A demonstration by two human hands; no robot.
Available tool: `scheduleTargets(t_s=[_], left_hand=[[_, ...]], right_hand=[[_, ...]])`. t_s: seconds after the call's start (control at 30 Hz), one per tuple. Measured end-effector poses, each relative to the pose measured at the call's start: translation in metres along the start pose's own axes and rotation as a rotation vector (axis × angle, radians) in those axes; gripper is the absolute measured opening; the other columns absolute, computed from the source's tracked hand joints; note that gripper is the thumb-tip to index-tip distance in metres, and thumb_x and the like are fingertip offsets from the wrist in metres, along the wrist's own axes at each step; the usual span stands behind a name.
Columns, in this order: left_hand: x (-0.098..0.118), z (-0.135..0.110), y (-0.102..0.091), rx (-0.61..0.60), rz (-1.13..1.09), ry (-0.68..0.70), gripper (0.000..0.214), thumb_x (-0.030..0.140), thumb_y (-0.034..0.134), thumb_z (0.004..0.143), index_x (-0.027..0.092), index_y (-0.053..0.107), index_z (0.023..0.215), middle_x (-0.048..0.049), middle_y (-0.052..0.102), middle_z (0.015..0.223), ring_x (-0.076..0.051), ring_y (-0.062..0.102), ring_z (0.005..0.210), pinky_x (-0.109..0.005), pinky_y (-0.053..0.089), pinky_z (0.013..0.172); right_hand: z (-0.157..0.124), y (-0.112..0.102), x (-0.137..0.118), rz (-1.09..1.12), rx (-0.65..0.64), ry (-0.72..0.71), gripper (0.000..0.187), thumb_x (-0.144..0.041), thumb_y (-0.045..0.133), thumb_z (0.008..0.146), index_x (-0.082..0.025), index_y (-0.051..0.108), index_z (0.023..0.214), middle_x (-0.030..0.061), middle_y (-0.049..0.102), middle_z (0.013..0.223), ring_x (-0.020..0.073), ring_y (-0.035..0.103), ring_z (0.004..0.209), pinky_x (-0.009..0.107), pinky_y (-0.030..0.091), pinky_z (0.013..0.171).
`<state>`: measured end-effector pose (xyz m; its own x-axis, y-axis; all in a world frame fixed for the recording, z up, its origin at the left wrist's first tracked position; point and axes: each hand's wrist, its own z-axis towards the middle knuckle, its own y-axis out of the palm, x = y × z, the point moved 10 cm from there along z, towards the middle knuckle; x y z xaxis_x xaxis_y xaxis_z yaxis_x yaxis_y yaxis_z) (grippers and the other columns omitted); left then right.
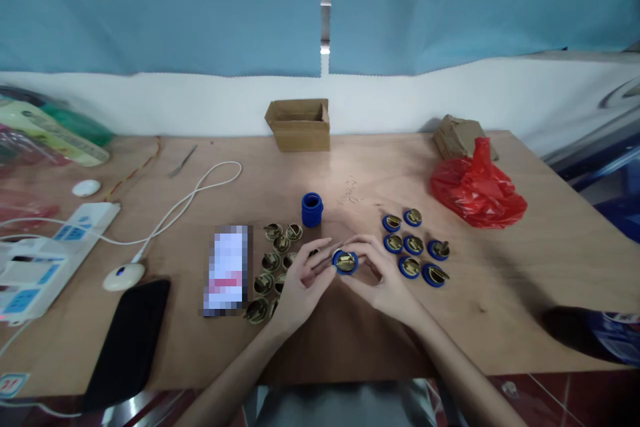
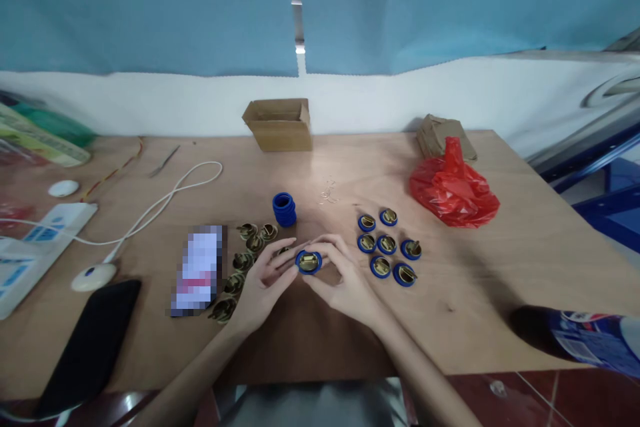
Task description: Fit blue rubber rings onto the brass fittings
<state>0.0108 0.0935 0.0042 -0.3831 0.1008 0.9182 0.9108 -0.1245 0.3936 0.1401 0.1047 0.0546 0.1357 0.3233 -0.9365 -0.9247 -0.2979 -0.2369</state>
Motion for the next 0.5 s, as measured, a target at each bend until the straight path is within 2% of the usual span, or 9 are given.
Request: scheduleTargets(t_s=[0.23,0.5], left_hand=[[-0.001,0.000,0.001,0.003,-0.001,-0.014,0.039,0.023,0.072,0.088,0.022,0.055,0.123,-0.0129,0.071,0.130,-0.025,0.065,0.126,-0.038,0.051,0.109],[-0.002,0.001,-0.005,0.057,0.073,-0.021,0.036,0.027,0.073,0.087,0.020,0.057,0.119,-0.0125,0.074,0.122,-0.026,0.070,0.118,-0.041,0.054,0.106]], right_hand=[[-0.002,0.003,0.024,0.280,-0.032,0.134,0.030,-0.020,0.078,0.082,-0.027,0.069,0.110,0.0050,0.054,0.119,0.0195,0.063,0.110,0.034,0.054,0.092],[-0.002,0.003,0.025,0.270,-0.058,0.178,0.030,-0.026,0.072,0.087,-0.029,0.069,0.117,0.0061,0.056,0.120,0.0206,0.062,0.112,0.036,0.056,0.092]])
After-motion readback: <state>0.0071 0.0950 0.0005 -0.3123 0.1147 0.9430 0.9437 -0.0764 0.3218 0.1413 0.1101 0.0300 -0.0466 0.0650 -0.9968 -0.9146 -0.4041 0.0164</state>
